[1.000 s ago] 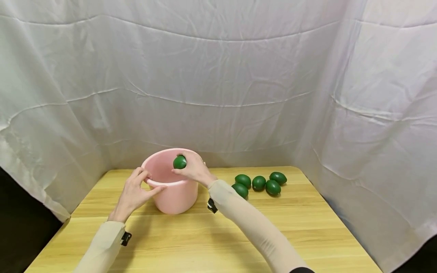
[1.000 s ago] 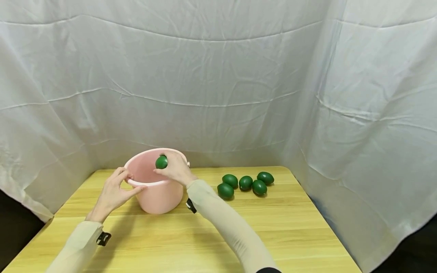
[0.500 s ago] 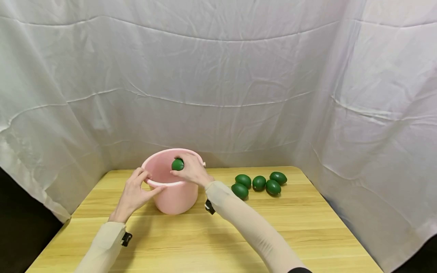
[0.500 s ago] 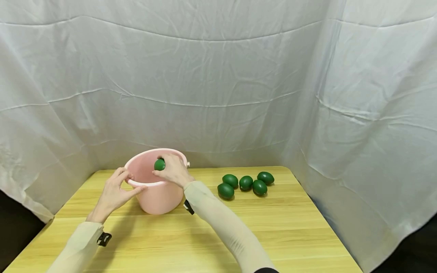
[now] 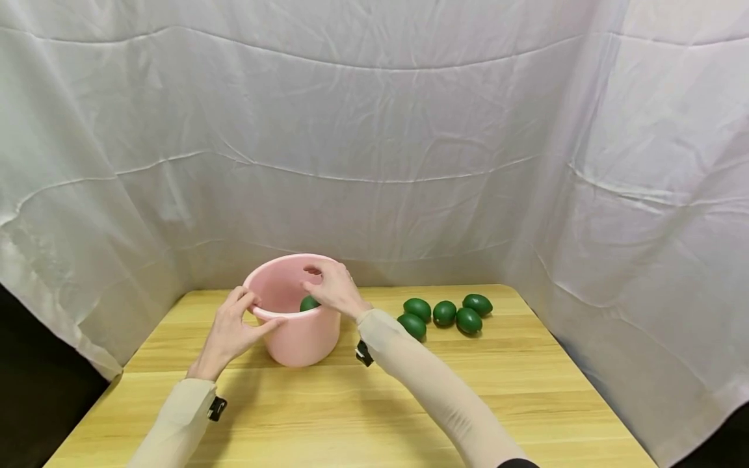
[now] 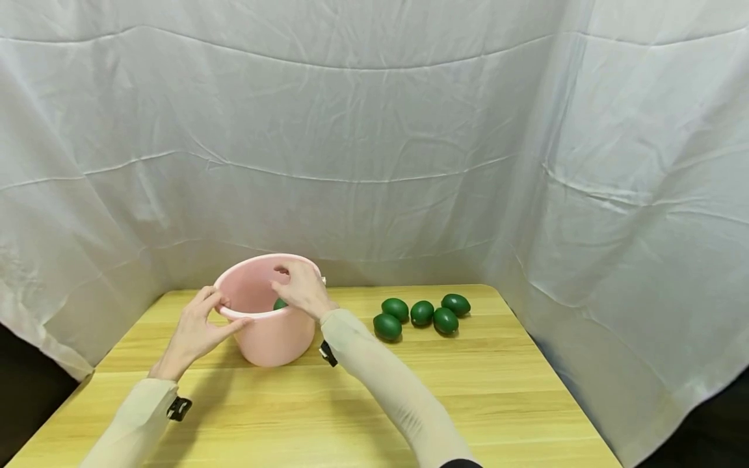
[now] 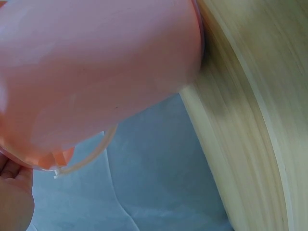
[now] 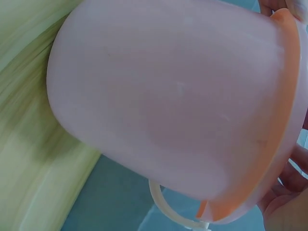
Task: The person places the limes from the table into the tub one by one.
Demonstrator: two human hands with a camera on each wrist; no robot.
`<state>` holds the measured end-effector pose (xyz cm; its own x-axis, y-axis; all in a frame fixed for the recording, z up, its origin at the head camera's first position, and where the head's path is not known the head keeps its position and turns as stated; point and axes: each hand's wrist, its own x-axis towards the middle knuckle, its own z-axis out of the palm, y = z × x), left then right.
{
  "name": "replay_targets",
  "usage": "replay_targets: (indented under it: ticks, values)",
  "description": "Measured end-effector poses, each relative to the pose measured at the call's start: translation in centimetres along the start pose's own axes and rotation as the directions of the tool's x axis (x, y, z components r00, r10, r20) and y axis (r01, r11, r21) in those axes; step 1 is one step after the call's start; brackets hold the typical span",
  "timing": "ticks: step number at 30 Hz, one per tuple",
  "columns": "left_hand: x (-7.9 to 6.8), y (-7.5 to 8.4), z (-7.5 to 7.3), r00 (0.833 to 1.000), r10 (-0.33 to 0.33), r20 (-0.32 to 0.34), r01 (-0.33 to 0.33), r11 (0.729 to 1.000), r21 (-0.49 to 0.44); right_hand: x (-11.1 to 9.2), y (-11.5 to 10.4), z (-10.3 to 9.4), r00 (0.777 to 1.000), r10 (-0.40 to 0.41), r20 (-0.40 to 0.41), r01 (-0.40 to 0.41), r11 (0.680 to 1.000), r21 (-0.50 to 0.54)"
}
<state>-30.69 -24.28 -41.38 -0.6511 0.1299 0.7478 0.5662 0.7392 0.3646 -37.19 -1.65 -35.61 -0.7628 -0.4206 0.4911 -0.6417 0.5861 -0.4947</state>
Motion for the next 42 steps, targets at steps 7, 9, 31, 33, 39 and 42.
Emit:
replay_targets:
  ticks: [7,9,31,33,39,42]
  values:
    - [0.0,0.0,0.0,1.000,-0.005,0.002,0.005,1.000,0.003,-0.6,0.6,-0.4,0.998,0.031,-0.046,-0.031,1.000,-0.002]
    - [0.0,0.0,0.0,1.000,-0.007,0.002,0.007,1.000,0.004,-0.8,0.8,-0.6,0.997,0.039,-0.062,-0.038,0.999,0.010]
    - [-0.1,0.1,0.0,1.000,-0.008,-0.014,0.008,1.000,-0.003,-3.3,3.8,-2.8,0.964,0.165,-0.211,-0.094,0.946,0.310]
    - [-0.1,0.1,0.0,1.000,-0.005,-0.013,0.005,1.000,-0.006,-3.7,4.3,-3.0,0.958,0.191,-0.214,-0.112,0.936,0.333]
    - [-0.1,0.0,0.2,1.000,-0.004,-0.020,0.004,1.000,-0.016,-5.1,6.2,-3.5,0.925,0.303,-0.231,-0.203,0.905,0.375]
    - [-0.1,-0.1,0.2,1.000,-0.006,-0.019,0.006,1.000,-0.011,-6.0,7.3,-3.6,0.902,0.363,-0.233,-0.242,0.873,0.423]
